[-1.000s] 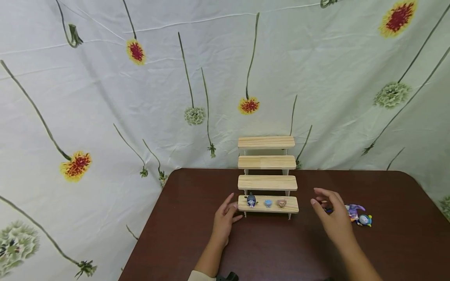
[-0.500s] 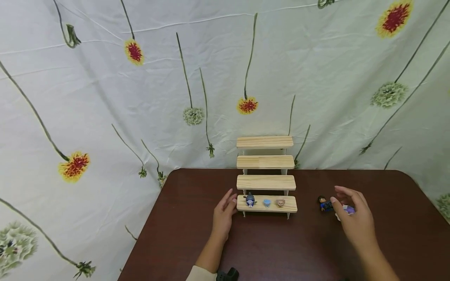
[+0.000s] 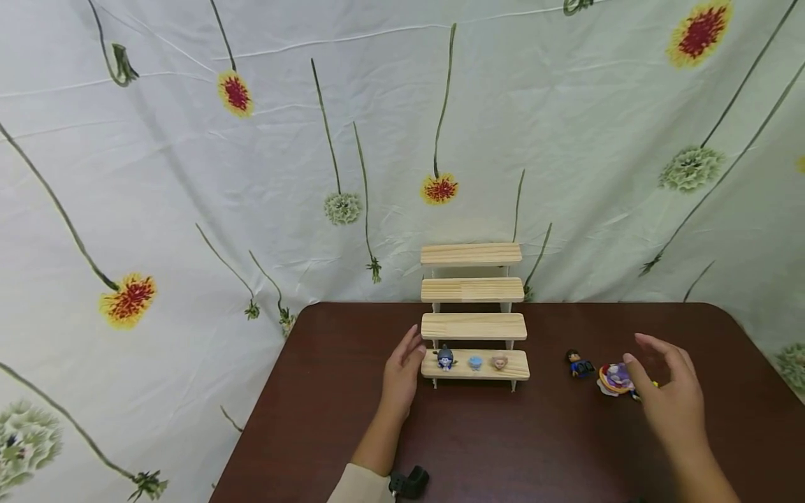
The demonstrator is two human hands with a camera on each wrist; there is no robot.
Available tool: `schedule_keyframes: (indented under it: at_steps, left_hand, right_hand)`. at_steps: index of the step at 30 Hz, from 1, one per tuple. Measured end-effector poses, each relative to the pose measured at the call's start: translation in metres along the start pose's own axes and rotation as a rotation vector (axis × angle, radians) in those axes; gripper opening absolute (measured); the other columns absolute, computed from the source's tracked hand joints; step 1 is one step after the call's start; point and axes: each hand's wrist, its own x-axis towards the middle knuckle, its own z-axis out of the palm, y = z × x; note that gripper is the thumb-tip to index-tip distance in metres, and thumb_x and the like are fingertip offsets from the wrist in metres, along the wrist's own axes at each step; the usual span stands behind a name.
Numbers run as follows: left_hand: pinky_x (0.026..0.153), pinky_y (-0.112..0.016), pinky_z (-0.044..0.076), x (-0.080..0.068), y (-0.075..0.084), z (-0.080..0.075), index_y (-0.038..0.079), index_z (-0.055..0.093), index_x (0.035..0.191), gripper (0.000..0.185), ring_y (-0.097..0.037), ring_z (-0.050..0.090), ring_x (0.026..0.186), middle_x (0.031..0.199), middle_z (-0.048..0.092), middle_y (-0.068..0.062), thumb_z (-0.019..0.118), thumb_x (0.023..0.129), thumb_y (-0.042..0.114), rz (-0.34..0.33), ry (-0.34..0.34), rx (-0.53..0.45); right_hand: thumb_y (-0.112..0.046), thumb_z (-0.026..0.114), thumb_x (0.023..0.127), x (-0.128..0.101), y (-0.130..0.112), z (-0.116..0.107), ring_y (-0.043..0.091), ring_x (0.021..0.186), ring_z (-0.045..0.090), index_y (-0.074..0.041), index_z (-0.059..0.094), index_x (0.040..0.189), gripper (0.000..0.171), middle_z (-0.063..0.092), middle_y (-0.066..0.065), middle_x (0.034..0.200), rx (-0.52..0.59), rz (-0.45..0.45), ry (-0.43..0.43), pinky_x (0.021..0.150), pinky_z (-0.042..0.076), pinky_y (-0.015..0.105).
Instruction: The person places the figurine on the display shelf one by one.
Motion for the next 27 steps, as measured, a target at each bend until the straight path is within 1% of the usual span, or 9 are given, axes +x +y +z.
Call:
schedule_keyframes:
  at_steps: [3,6,10,13,17,21,23,25,27]
  left_hand:
    - [0.112,-0.05,0.044,0.002,0.001,0.001,0.021,0.048,0.152,0.051,-0.031,0.052,0.137,0.148,0.056,-0.014,0.059,0.102,0.021,-0.001,-0.014,-0.003]
    - [0.112,-0.049,0.044,0.002,0.003,0.002,0.023,0.048,0.152,0.052,-0.029,0.053,0.137,0.149,0.055,-0.013,0.06,0.102,0.02,-0.006,-0.04,-0.018]
    - [0.111,-0.048,0.044,0.003,0.004,0.004,0.023,0.047,0.153,0.053,-0.027,0.054,0.134,0.144,0.059,-0.013,0.06,0.102,0.019,-0.009,-0.045,-0.004]
    - [0.108,-0.046,0.045,0.004,0.006,0.005,0.021,0.046,0.153,0.053,-0.027,0.056,0.129,0.136,0.062,-0.015,0.059,0.103,0.018,-0.01,-0.039,0.023]
    - [0.104,-0.041,0.045,0.003,0.015,0.005,0.018,0.044,0.154,0.052,-0.024,0.056,0.12,0.126,0.064,-0.019,0.058,0.104,0.016,-0.017,-0.055,0.038]
    - [0.095,-0.032,0.046,-0.001,0.03,0.004,0.017,0.044,0.154,0.052,-0.017,0.058,0.105,0.118,0.065,-0.022,0.058,0.104,0.017,-0.016,-0.078,0.034]
    - [0.089,-0.03,0.047,-0.002,0.035,0.003,0.016,0.045,0.154,0.052,-0.016,0.058,0.097,0.115,0.066,-0.022,0.059,0.103,0.017,-0.008,-0.084,0.029]
    - [0.085,-0.029,0.048,-0.002,0.036,0.003,0.016,0.045,0.154,0.052,-0.015,0.057,0.093,0.113,0.066,-0.022,0.059,0.103,0.017,-0.009,-0.086,0.02]
    - [0.084,-0.029,0.048,-0.001,0.036,0.003,0.015,0.045,0.154,0.053,-0.015,0.058,0.092,0.114,0.066,-0.023,0.059,0.103,0.017,-0.008,-0.088,0.015]
  right_hand:
    - [-0.022,0.071,0.095,0.0,0.005,-0.001,-0.013,0.099,0.04,-0.011,0.063,0.135,0.042,0.041,-0.033,0.112,-0.046,0.036,-0.026,0.076,0.033,0.015]
    - [-0.025,0.071,0.095,0.001,0.011,-0.002,-0.011,0.099,0.039,-0.012,0.061,0.137,0.045,0.048,-0.02,0.118,-0.087,0.069,-0.059,0.076,0.034,0.018]
    - [-0.025,0.068,0.097,0.001,0.019,-0.001,0.009,0.107,0.047,-0.01,0.057,0.142,0.048,0.051,0.009,0.133,-0.137,0.098,-0.135,0.078,0.034,0.024]
    - [-0.027,0.066,0.098,0.0,0.025,0.0,0.023,0.112,0.047,-0.009,0.053,0.145,0.051,0.049,0.018,0.14,-0.146,0.117,-0.18,0.082,0.033,0.03]
    - [-0.031,0.065,0.099,0.0,0.032,0.001,0.0,0.103,0.044,-0.008,0.052,0.145,0.054,0.049,0.017,0.137,-0.144,0.144,-0.208,0.082,0.033,0.028]
    - [-0.035,0.064,0.1,-0.003,0.039,0.002,-0.017,0.096,0.036,-0.006,0.049,0.147,0.057,0.051,0.019,0.138,-0.132,0.147,-0.258,0.074,0.036,0.013]
    - [-0.036,0.062,0.101,-0.003,0.041,0.003,-0.009,0.101,0.046,-0.005,0.045,0.149,0.06,0.051,0.023,0.141,-0.13,0.147,-0.293,0.071,0.037,0.007]
    - [-0.036,0.06,0.102,-0.002,0.044,0.003,0.01,0.107,0.057,-0.005,0.042,0.151,0.061,0.052,0.028,0.142,-0.129,0.151,-0.322,0.068,0.038,0.003]
    - [-0.036,0.059,0.102,-0.002,0.046,0.004,0.032,0.115,0.059,-0.004,0.039,0.152,0.062,0.05,0.032,0.143,-0.122,0.163,-0.343,0.067,0.037,0.003]
